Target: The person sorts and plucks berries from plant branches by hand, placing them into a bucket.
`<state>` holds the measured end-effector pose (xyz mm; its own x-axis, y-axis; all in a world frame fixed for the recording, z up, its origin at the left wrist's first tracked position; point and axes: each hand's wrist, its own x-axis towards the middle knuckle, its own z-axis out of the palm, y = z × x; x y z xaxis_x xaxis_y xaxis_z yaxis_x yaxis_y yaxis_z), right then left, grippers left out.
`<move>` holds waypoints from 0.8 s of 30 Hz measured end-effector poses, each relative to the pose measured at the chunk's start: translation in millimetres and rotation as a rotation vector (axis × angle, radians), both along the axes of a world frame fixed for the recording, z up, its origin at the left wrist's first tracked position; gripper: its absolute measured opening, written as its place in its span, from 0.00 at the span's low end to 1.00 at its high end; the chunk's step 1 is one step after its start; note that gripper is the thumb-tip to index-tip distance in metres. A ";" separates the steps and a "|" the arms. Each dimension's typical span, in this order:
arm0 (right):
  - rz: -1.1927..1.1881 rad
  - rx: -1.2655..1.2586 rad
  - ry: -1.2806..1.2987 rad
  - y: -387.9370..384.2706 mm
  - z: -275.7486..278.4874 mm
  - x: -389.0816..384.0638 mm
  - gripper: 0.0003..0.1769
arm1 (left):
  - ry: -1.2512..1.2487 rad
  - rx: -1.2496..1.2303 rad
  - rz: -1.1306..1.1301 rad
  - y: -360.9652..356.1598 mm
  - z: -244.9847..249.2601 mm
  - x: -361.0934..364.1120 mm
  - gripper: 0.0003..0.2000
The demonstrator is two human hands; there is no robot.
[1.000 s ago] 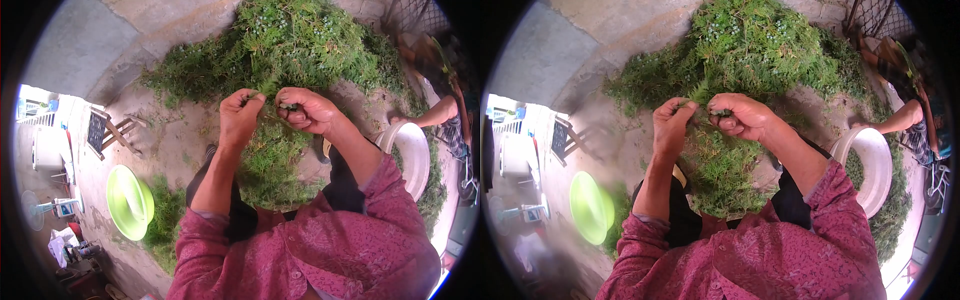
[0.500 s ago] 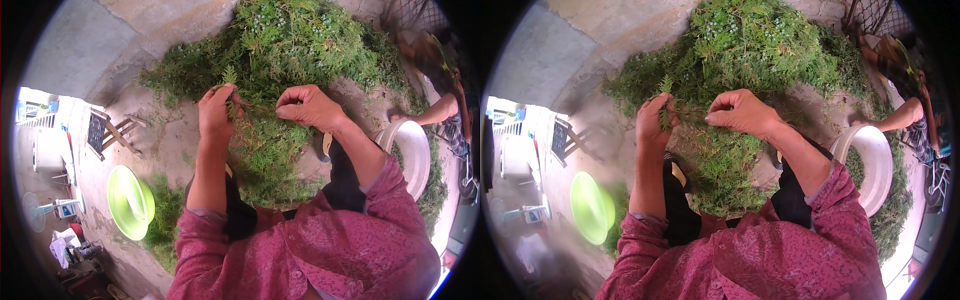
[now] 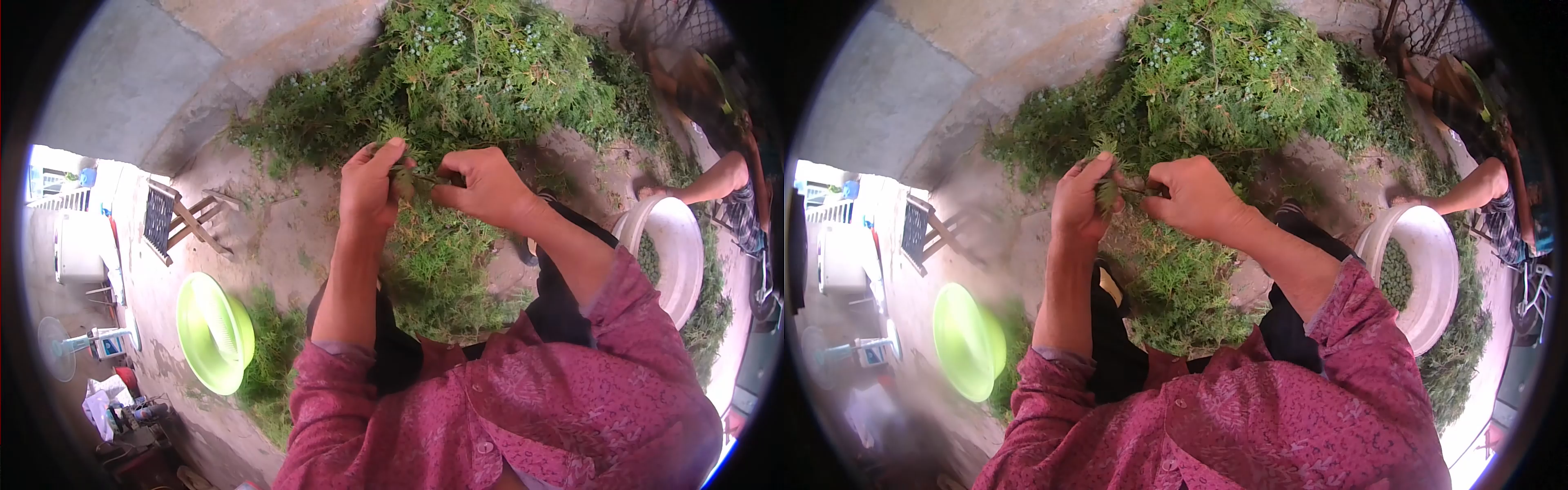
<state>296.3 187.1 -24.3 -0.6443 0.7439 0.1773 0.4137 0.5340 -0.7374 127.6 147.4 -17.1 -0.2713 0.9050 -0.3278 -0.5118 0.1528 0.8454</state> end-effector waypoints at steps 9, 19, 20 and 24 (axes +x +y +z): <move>-0.012 -0.543 0.226 10.0 5.9 4.4 0.11 | 0.437 -0.010 -0.211 -10.0 8.5 7.8 0.08; 0.119 -1.162 0.678 19.3 46.0 30.9 0.12 | 0.210 -0.067 -0.009 -8.0 -1.1 -12.1 0.07; 0.081 -1.145 0.643 17.5 49.7 28.2 0.11 | 0.210 -0.068 -0.011 -7.6 -3.2 -10.4 0.07; 0.071 -0.867 0.427 10.9 29.6 12.8 0.07 | 0.169 -0.095 0.018 -3.1 -6.2 -3.6 0.06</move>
<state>309.1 198.0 5.3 -0.7013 0.6885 -0.1850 0.0077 -0.2522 -0.9676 123.9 144.3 -23.3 -0.3453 0.8665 -0.3604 -0.3672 0.2286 0.9016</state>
